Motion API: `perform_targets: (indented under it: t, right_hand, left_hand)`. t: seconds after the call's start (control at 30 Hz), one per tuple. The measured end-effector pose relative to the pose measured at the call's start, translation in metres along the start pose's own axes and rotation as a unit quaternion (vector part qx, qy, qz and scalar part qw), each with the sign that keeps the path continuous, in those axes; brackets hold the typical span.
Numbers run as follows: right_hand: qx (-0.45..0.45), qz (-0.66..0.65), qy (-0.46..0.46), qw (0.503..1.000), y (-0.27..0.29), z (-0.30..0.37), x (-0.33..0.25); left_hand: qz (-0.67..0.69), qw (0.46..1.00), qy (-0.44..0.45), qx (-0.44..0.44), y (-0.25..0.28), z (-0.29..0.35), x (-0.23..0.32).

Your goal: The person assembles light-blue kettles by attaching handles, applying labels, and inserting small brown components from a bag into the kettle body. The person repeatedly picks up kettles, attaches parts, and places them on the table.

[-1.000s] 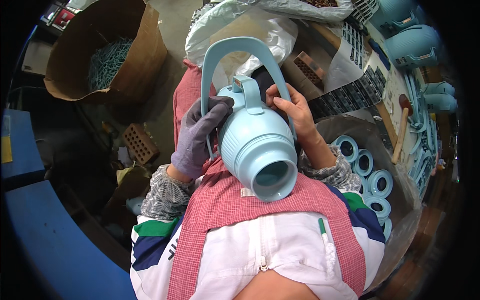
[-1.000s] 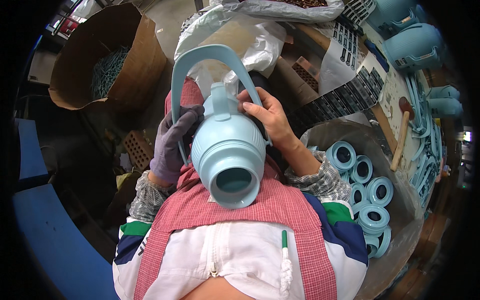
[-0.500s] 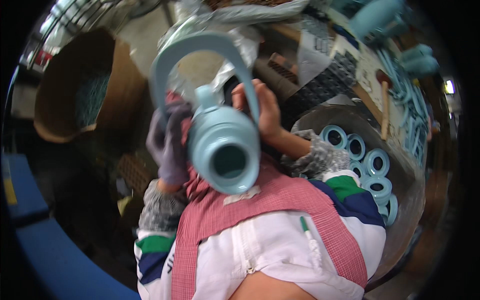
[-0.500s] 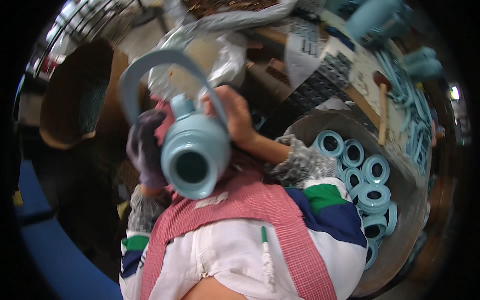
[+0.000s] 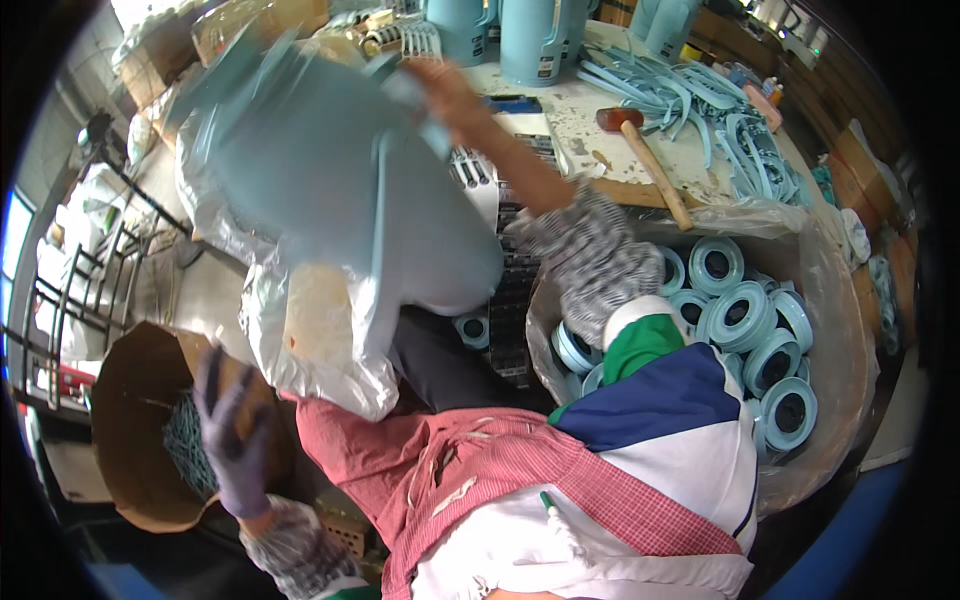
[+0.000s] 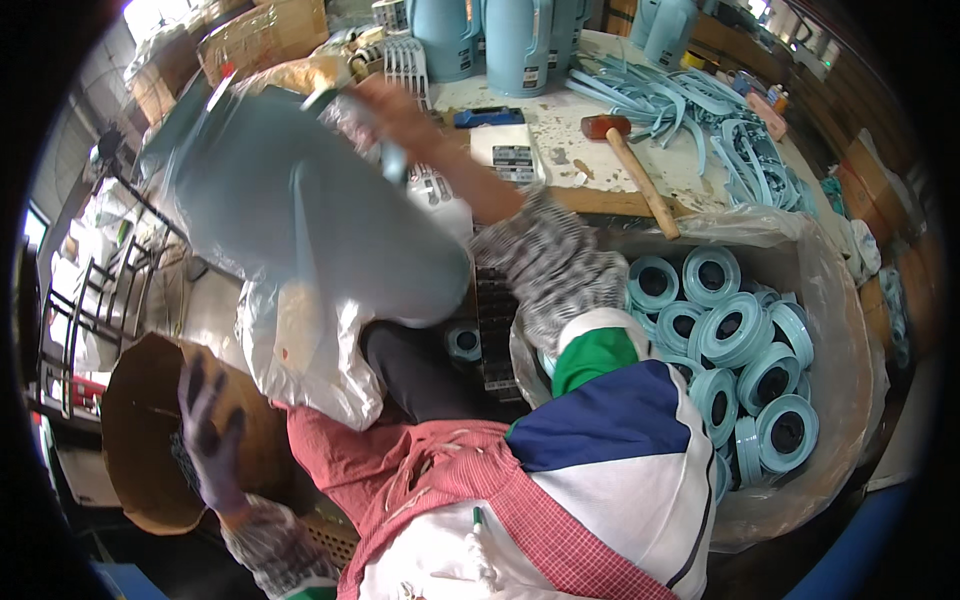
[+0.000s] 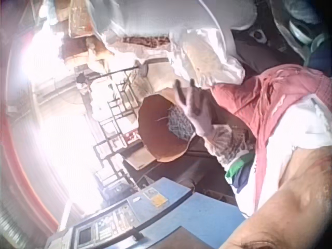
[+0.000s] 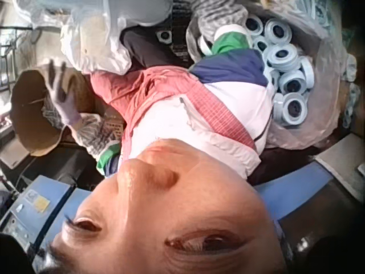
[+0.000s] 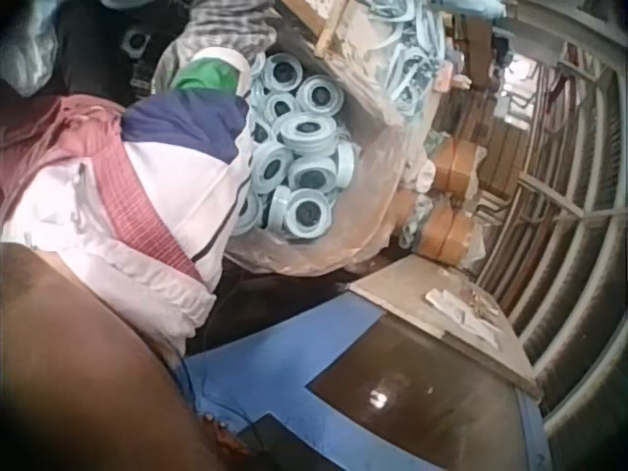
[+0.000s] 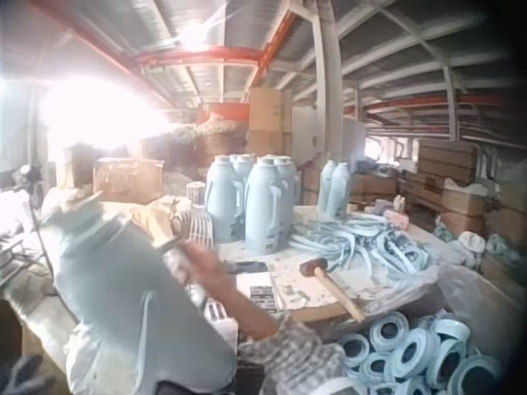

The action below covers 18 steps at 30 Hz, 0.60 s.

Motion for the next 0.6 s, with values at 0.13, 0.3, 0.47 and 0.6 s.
perform_targets:
  t: [0.13,0.3,0.47,0.6]
  right_hand:
    - [0.075,0.033,0.070,0.994,0.133,-0.043,-0.044]
    - [0.172,0.173,0.144,0.959,0.208,-0.102,-0.010]
    - [0.302,0.363,0.177,0.864,0.273,-0.149,0.057]
    - [0.412,0.522,0.140,0.734,0.340,-0.165,0.069]
  left_hand:
    - [0.084,0.990,0.088,-0.077,-0.024,0.045,-0.073]
    - [0.181,0.960,0.186,-0.105,-0.065,0.047,-0.105]
    - [0.152,0.955,0.242,-0.078,-0.070,0.052,-0.115]
    - [0.129,0.952,0.276,-0.030,-0.056,0.063,-0.124]
Point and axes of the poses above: each hand's wrist, its own z-axis away from the middle knuckle, its own y-axis out of the back of the hand, x = y × z, the point moved 8 cm from there along -z, towards the middle knuckle, and after that the axes turned 1 degree about x, right-handed, at the moved point
